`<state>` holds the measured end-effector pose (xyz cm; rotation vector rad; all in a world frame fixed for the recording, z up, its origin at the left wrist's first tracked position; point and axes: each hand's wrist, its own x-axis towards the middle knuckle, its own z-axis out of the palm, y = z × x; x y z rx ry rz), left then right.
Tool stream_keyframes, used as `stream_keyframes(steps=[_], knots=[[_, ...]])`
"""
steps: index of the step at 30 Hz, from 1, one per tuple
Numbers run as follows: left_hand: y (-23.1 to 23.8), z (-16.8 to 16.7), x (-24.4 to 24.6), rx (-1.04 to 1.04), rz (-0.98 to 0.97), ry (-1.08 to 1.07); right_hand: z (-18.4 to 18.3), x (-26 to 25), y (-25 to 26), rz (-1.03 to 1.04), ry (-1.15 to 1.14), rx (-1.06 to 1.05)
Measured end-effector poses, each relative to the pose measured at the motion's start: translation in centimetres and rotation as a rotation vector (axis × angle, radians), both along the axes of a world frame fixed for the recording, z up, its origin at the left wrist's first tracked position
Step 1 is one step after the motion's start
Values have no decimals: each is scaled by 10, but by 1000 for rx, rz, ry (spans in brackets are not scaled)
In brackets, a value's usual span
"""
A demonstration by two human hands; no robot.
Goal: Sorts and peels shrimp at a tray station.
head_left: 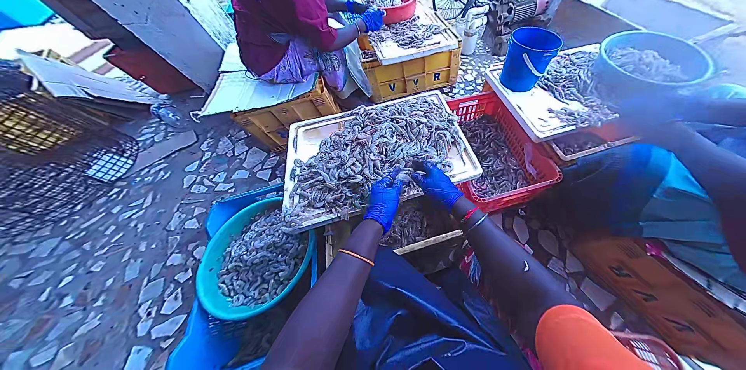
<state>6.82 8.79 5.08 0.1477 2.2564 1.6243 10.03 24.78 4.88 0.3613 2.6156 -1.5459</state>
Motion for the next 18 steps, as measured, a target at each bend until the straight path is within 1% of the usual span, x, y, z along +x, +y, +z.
stream_keyframes(steps=[1, 2, 4, 5, 6, 7, 9, 12, 13, 15, 16, 18], knots=[[4, 3, 4, -33, -50, 32, -2, 1, 0, 42, -5, -50], [7, 8, 8, -135, -96, 78, 0, 3, -2, 75, -15, -24], [13, 19, 13, -560, -203, 246, 10, 8, -3, 125, -41, 189], [16, 23, 16, -771, -244, 366, 12, 11, -1, 144, -39, 269], [19, 23, 18, -938, -269, 507, 14, 12, 2, 161, -41, 307], [21, 22, 18, -1071, -290, 630, 16, 13, 5, 170, -47, 316], [24, 26, 18, -1212, -356, 743, 18, 15, 11, 160, -57, 272], [25, 28, 14, -1223, -418, 822, 14, 14, 18, 118, -38, 166], [26, 29, 12, -1209, -431, 819, 11, 13, 21, 112, -32, 135], [26, 31, 9, -1147, -416, 791, 8, 11, 26, 121, -14, 139], [27, 33, 9, -1092, -381, 715, 8, 11, 27, 133, 10, 164], [26, 42, 6, -933, -251, 450, 11, 13, 25, 163, 86, 209]])
